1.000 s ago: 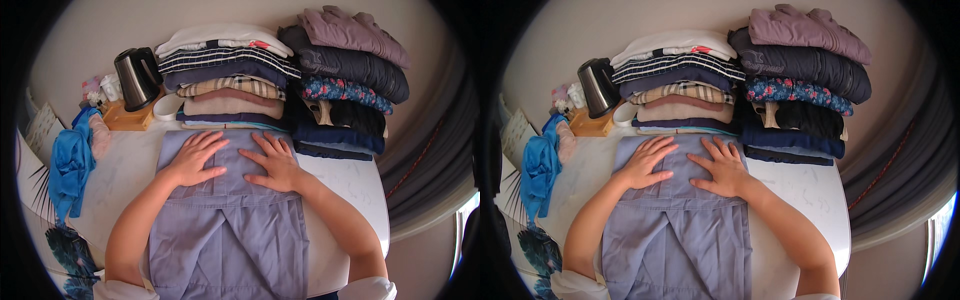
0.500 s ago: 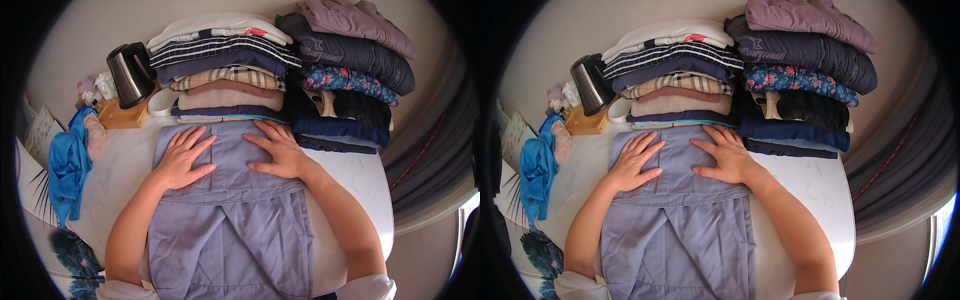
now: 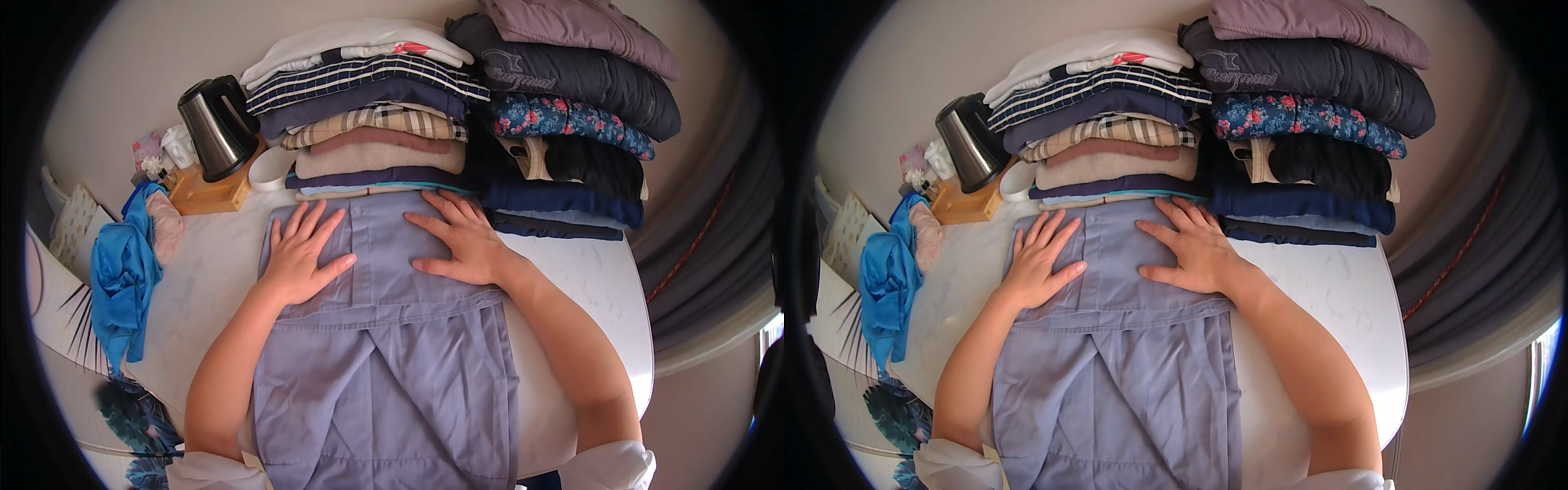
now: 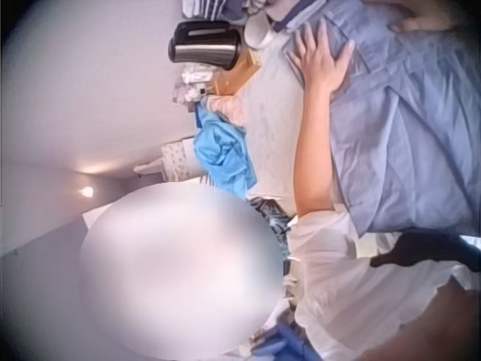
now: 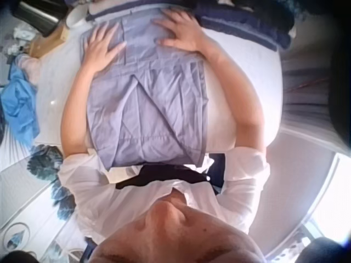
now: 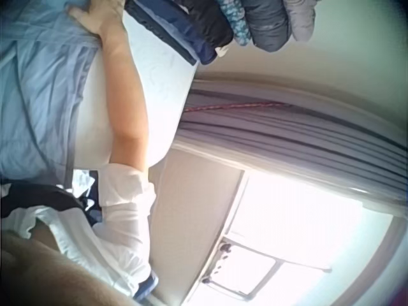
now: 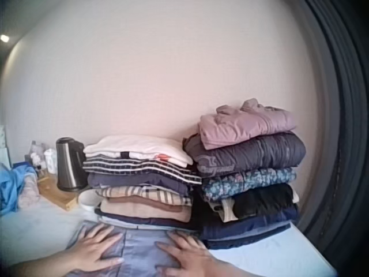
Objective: The person folds a light gray button-up shirt on a white table. They smooth the fabric, fold the sleeves inward, fold the body in half, and then fold the collar over the top. The folded shirt is placed on a stack of other folded clothes.
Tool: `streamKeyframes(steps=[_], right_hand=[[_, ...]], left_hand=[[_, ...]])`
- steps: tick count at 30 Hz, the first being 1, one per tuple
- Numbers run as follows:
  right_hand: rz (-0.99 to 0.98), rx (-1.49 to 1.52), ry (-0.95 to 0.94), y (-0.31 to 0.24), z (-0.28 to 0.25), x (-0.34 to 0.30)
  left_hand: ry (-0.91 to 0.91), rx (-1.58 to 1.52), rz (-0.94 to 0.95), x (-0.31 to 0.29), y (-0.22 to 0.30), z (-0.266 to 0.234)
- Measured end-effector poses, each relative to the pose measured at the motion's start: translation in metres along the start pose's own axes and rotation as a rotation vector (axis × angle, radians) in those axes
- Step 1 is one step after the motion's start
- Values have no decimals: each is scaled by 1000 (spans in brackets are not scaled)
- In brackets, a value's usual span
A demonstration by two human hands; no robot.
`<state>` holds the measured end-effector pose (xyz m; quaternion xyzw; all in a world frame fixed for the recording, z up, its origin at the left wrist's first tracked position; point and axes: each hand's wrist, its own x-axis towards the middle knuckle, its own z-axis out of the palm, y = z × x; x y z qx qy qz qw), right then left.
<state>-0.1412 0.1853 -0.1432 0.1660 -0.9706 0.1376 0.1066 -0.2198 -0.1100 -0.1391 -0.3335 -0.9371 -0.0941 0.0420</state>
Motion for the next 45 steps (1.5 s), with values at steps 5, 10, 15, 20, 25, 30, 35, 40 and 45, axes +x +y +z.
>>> streamKeyframes(steps=[5, 10, 15, 20, 25, 30, 35, 40, 45], right_hand=[[30, -3, -1, -1, 1, 1], [14, 45, 59, -1, 2, 0], [-7, 126, 280, 10, 11, -3], [68, 64, 403, 4, 12, -6], [105, 39, 465, 0, 10, -28], [26, 152, 317, -36, -6, -76], [-53, 189, 156, -65, -40, -155], [-241, 347, -66, -104, -73, -223], [-175, 176, -439, -141, -84, -248]], left_hand=[[23, -8, 6, 2, -4, 4], [49, -17, 9, 0, -4, 4], [81, -43, 11, 1, -2, 6], [172, -68, 16, 0, -6, 10], [560, -96, 118, 3, -7, 19], [558, -26, 66, -9, -11, 11], [240, -224, 268, -75, -11, -30], [-240, -651, 445, -230, 5, -86], [-195, 21, 383, -307, 25, -63]])
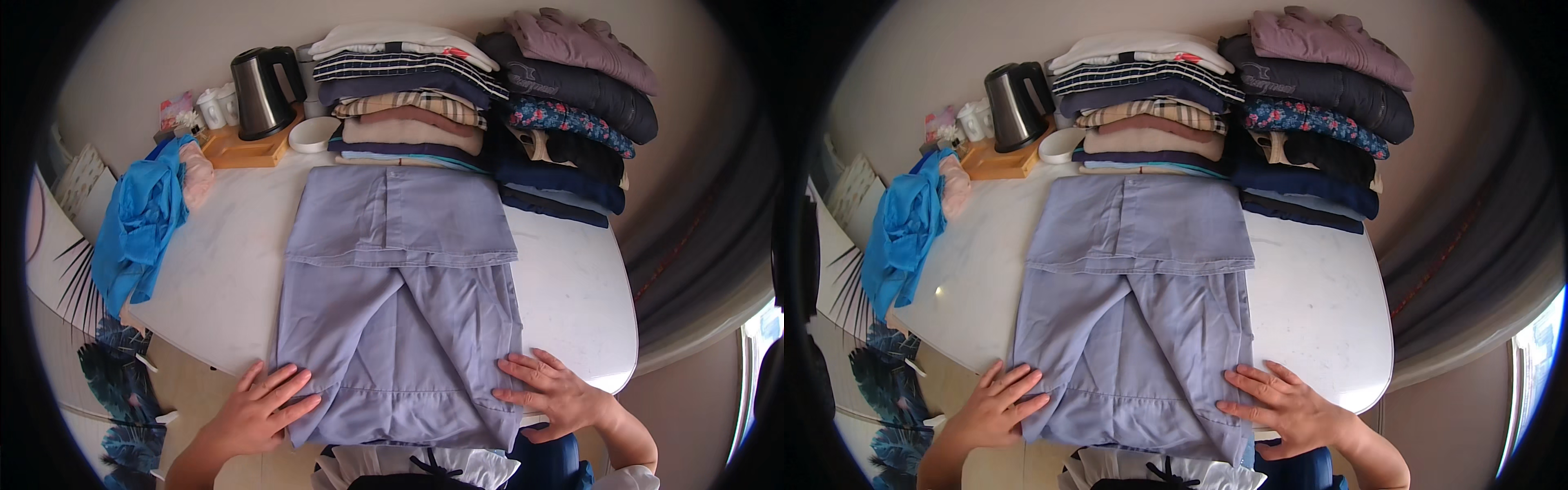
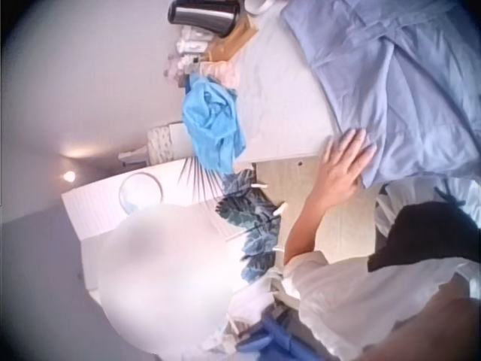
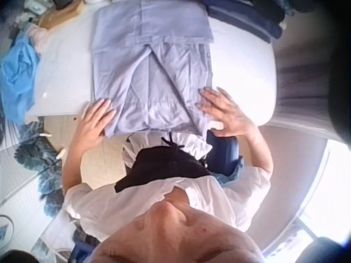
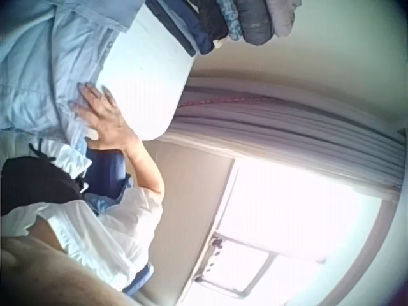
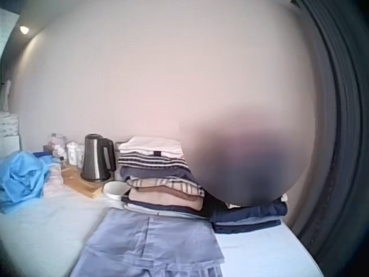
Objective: The person folds a light gray button-up shirt on a white table. They smooth the fabric, fold the sleeves inward, fold the body in half, and then fold the collar over the top. The folded shirt is placed on a stack of other folded clothes.
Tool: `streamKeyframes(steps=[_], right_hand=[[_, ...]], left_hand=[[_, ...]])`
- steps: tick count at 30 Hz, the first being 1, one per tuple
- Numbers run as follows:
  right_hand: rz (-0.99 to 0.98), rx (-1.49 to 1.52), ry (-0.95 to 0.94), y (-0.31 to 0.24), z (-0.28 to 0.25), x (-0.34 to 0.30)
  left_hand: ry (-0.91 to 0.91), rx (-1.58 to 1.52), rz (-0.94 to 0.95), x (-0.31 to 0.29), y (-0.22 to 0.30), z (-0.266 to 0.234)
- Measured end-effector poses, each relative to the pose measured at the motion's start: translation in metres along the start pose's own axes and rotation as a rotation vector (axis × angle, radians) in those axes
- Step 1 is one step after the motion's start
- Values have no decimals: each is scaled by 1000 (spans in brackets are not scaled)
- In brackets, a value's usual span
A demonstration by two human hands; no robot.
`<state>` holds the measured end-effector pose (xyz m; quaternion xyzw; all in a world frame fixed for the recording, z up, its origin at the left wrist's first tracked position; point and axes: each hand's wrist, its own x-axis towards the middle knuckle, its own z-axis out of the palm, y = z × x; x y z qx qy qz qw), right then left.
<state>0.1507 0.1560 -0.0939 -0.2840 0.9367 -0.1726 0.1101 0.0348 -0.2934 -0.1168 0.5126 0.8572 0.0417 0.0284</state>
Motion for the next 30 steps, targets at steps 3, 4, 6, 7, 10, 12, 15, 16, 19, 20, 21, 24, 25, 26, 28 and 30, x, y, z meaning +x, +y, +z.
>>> streamKeyframes(steps=[3, 4, 6, 7, 10, 12, 15, 16, 19, 20, 21, 24, 25, 26, 28, 30], right_hand=[[30, -328, 85, -16, 12, 8], [17, -303, 179, -20, 19, 10], [-89, -351, 325, -16, 28, 13], [-138, -366, 355, -13, 29, 12], [-90, 471, 346, -7, 10, 11], [223, 921, 548, -8, 13, 12], [625, 935, 529, 14, 12, 13], [690, 881, 515, 20, 12, 15], [677, 777, 536, 22, 8, 25], [645, 771, 580, 20, 4, 27], [614, 765, 624, 16, -1, 28], [603, 640, 697, 21, -3, 27], [597, 583, 708, 24, -5, 28], [565, 407, 638, 21, -13, 33], [555, 316, 567, 21, -11, 35], [533, 207, 518, 26, -6, 31]], left_hand=[[450, 221, 36, -9, -4, 58], [526, 219, 67, -5, -4, 63], [674, 213, 131, 5, 1, 66], [641, 99, 124, 8, 3, 62], [550, -262, 135, 16, -4, 41], [811, -761, -107, 20, 11, 37], [618, -781, -387, 31, 0, 19], [588, -772, -432, 47, 2, 13], [584, -810, -476, 57, -12, 13], [669, -776, -417, 61, -12, 9], [706, -749, -414, 65, -11, 2], [707, -695, -448, 74, -13, -17], [655, -668, -452, 74, -15, -15], [606, -639, -453, 76, -20, -9], [504, -466, -392, 79, -32, 3], [504, -383, -383, 80, -33, 5]])
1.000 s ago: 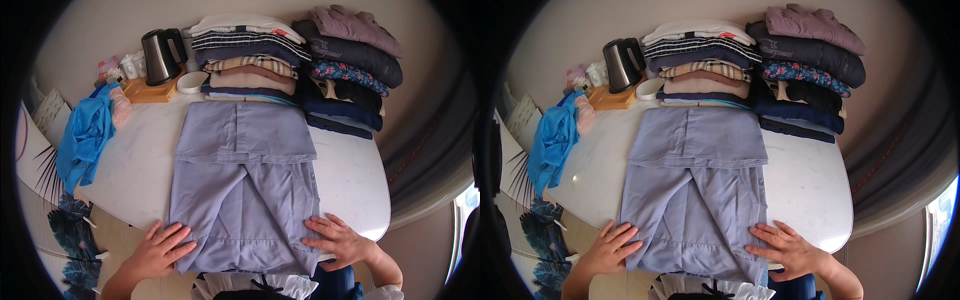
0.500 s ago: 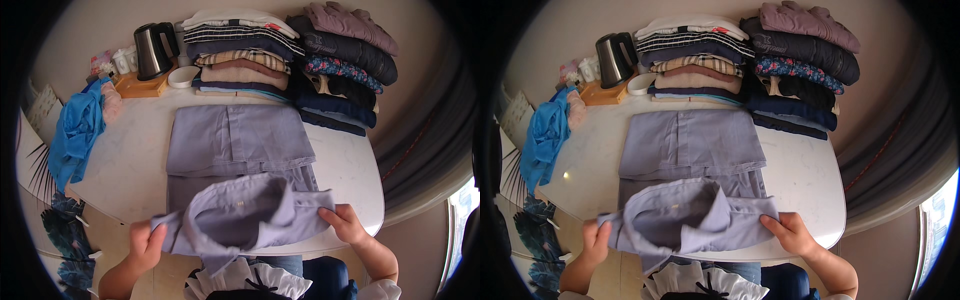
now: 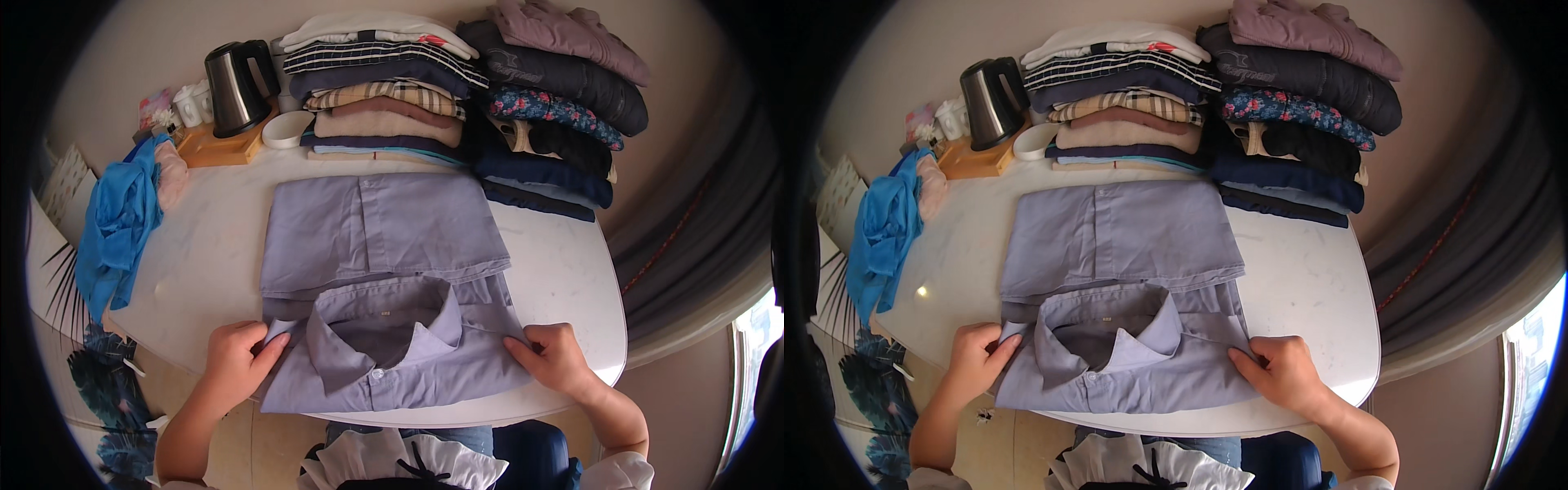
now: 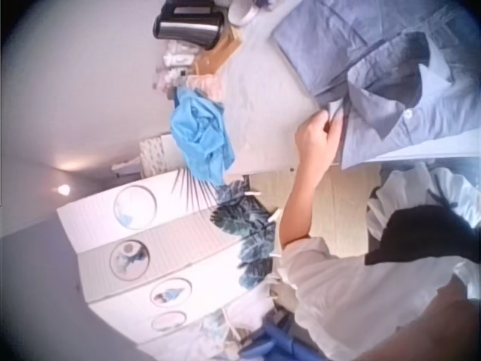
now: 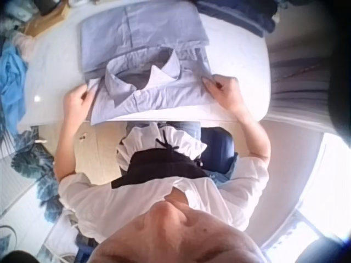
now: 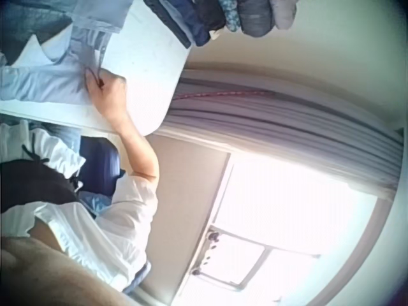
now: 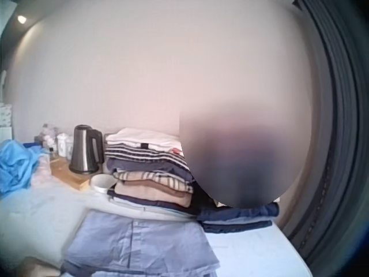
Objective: The person folds a light gray button-up shirt on a white table. They smooth the fabric, fold the sleeves inward, fold the body in half, and then fold the collar over the top. The folded shirt is placed on a stack of other folded clothes.
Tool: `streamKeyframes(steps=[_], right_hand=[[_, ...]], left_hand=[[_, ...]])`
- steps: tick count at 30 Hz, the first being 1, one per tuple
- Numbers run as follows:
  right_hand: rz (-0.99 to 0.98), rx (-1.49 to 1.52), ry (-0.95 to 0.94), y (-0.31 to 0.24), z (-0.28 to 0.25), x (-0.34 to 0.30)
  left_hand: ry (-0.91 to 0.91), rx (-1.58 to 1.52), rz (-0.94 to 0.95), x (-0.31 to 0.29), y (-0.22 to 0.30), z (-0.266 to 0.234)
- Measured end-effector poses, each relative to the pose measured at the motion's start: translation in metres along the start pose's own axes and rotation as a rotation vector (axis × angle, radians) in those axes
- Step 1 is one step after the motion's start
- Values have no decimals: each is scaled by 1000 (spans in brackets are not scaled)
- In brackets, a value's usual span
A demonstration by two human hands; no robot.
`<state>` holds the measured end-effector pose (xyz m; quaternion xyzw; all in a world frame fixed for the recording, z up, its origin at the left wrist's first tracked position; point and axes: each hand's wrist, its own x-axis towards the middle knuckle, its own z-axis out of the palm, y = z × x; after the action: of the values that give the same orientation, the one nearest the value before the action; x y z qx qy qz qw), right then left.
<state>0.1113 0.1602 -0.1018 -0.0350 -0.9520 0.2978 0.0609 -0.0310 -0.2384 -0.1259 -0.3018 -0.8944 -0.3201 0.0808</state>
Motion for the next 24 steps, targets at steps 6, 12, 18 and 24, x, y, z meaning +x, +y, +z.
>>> streamKeyframes(steps=[6, 12, 18, 24], right_hand=[[-405, -199, 264, 5, -10, -3], [-654, -193, -71, -4, -26, -1], [-641, -148, -155, -1, -22, 4], [-451, -69, 1, -2, -14, 21]], left_hand=[[231, 18, 303, -4, 17, -14], [-190, -47, 391, -30, 14, -24], [-221, -135, 318, -30, 12, -23], [-138, -186, 160, -4, 24, -17]])
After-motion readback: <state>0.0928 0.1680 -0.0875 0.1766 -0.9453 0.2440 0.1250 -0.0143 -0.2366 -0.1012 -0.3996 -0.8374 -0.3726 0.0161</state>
